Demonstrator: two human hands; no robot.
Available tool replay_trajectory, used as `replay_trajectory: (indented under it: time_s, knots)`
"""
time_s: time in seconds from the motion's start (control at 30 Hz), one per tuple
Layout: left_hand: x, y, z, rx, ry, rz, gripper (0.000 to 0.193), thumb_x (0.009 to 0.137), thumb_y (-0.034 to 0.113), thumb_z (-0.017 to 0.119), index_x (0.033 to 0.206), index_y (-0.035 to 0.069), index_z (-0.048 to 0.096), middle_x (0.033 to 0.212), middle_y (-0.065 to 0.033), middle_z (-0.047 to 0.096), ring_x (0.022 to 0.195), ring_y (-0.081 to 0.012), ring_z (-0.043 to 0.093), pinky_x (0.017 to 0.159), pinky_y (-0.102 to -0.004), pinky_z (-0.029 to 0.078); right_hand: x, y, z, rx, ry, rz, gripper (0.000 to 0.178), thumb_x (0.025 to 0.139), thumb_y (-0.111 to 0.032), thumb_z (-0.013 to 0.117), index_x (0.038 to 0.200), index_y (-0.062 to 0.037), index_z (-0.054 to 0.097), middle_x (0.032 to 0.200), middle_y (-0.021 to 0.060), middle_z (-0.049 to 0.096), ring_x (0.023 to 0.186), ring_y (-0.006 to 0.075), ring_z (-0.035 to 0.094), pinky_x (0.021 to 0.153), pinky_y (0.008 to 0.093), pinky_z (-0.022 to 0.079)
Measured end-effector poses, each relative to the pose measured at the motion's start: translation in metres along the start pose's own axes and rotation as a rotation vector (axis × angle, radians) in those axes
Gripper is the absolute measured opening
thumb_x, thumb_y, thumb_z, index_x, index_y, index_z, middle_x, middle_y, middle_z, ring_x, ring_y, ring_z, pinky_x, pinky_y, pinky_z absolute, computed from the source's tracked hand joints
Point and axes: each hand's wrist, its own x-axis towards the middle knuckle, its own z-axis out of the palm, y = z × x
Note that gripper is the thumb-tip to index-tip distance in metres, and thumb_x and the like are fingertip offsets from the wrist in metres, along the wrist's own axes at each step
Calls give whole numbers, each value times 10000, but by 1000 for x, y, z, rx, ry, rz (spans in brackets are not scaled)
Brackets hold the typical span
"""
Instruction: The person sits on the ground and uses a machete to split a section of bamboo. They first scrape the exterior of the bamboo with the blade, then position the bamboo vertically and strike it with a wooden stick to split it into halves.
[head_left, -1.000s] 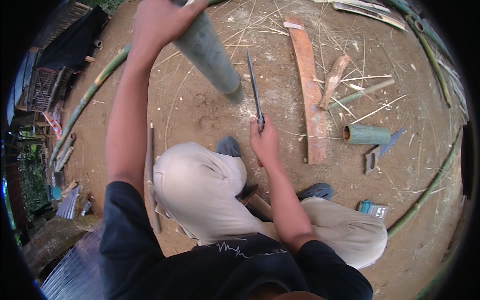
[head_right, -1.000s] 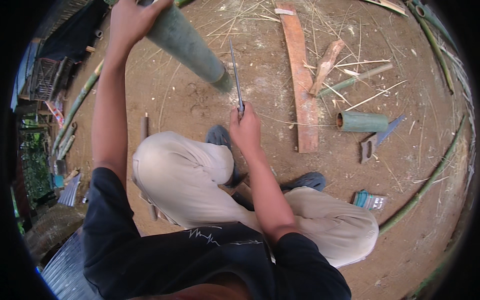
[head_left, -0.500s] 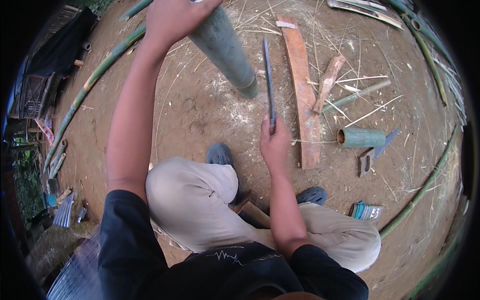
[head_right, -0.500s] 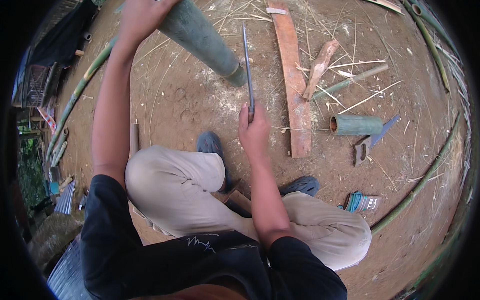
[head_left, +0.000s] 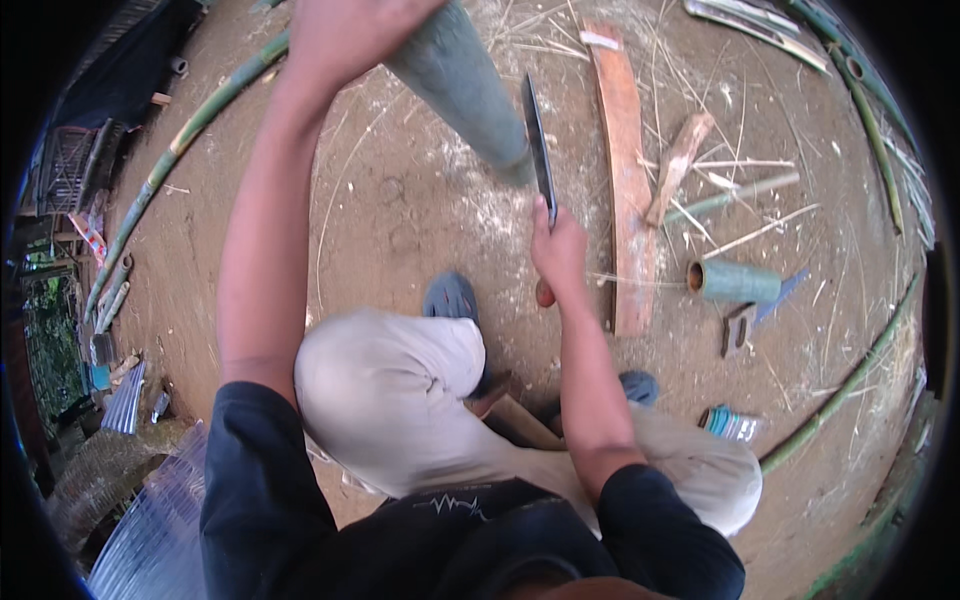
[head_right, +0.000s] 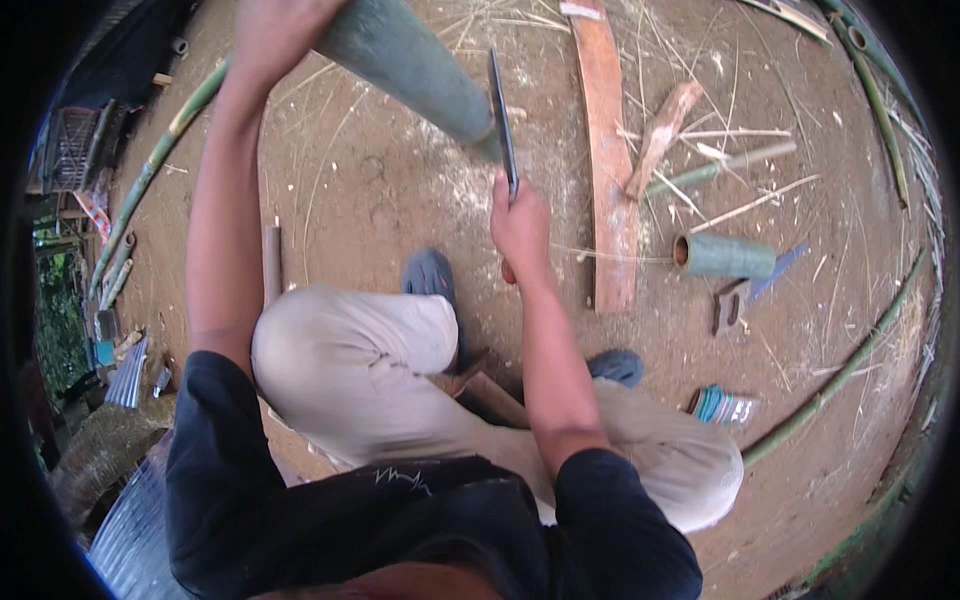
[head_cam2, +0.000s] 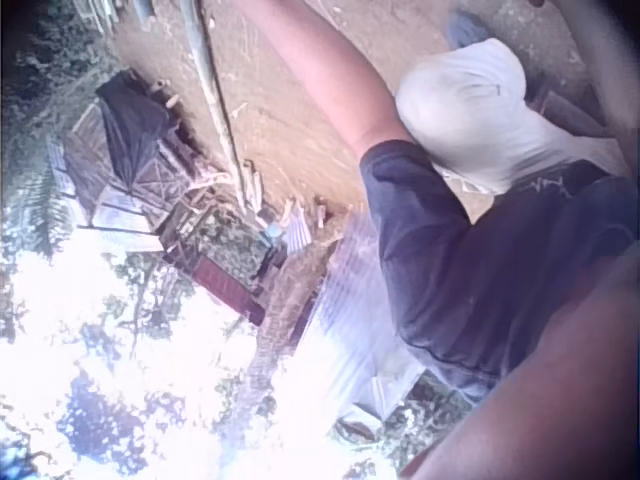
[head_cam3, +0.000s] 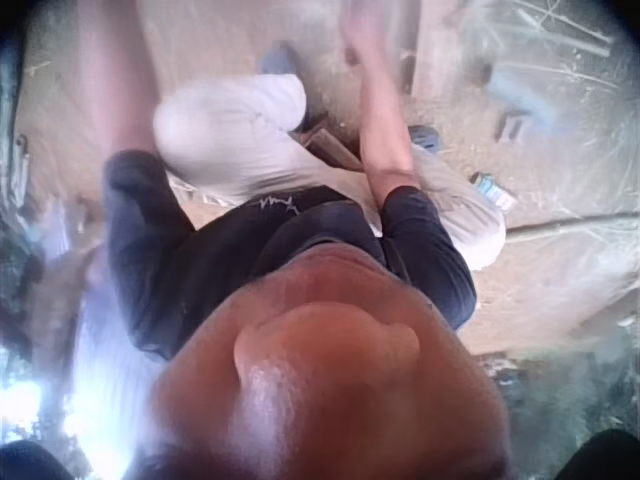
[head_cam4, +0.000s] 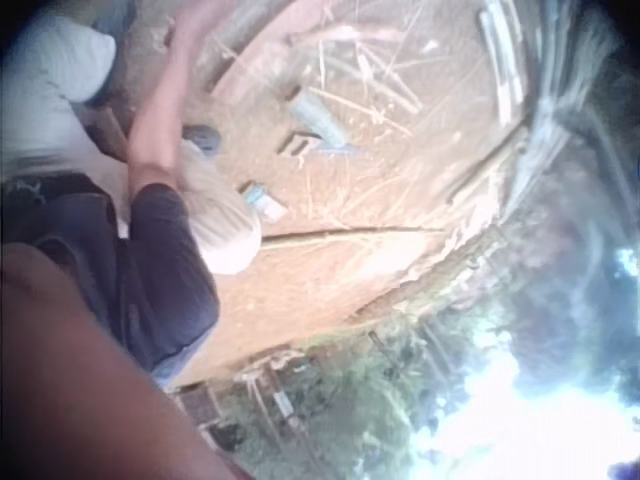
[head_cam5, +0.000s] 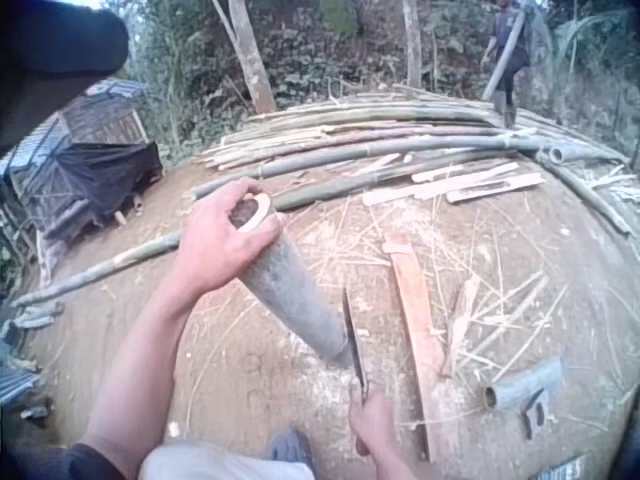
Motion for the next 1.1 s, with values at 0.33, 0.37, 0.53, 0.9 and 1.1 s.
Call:
replay_trajectory:
  time_s: [0.33, 0.37, 0.53, 0.9, 1.1]
  knots:
    - [5, -9, -17, -14, 25, 14, 404, 798, 345, 749, 1036, 29, 666, 897, -169, 688, 855, -324, 675, 778, -403, 517, 8, -61, -14, 594, 484, -285, 362, 1054, -291, 500, 926, 10, 656, 591, 121, 587, 550, 215, 621, 511, 384, 465]
    - [5, -5, -12, -23, 33, 34, 403, 797, 344, 748, 1037, 30, 667, 904, -170, 689, 862, -327, 675, 782, -406, 517, 10, -14, 14, 227, 267, -100, 390, 1044, -301, 502, 927, 34, 663, 640, 186, 620, 611, 317, 649, 574, 442, 486]
    - [1, -5, -9, -13, 50, -12, 400, 789, 338, 749, 1036, 34, 667, 934, -167, 692, 900, -337, 673, 812, -418, 517, 10, -6, 13, 25, -29, 174, 469, 1021, -344, 529, 845, 66, 674, 767, 315, 643, 779, 490, 663, 712, 544, 496]
    - [-8, -22, -26, -39, 52, -96, 393, 792, 308, 744, 1057, 30, 661, 951, -161, 696, 915, -281, 681, 821, -387, 520, 0, -131, -68, 1089, 369, -367, 499, 1075, -440, 426, 918, 10, 573, 707, 98, 581, 553, 162, 553, 512, 315, 452]
    - [-3, -31, -12, -55, 106, -80, 385, 790, 299, 742, 1063, 40, 663, 933, -151, 691, 897, -255, 674, 823, -368, 518, -6, 80, 34, -130, -102, 296, 530, 1044, -426, 461, 988, 60, 663, 854, 289, 680, 741, 482, 652, 682, 525, 500]
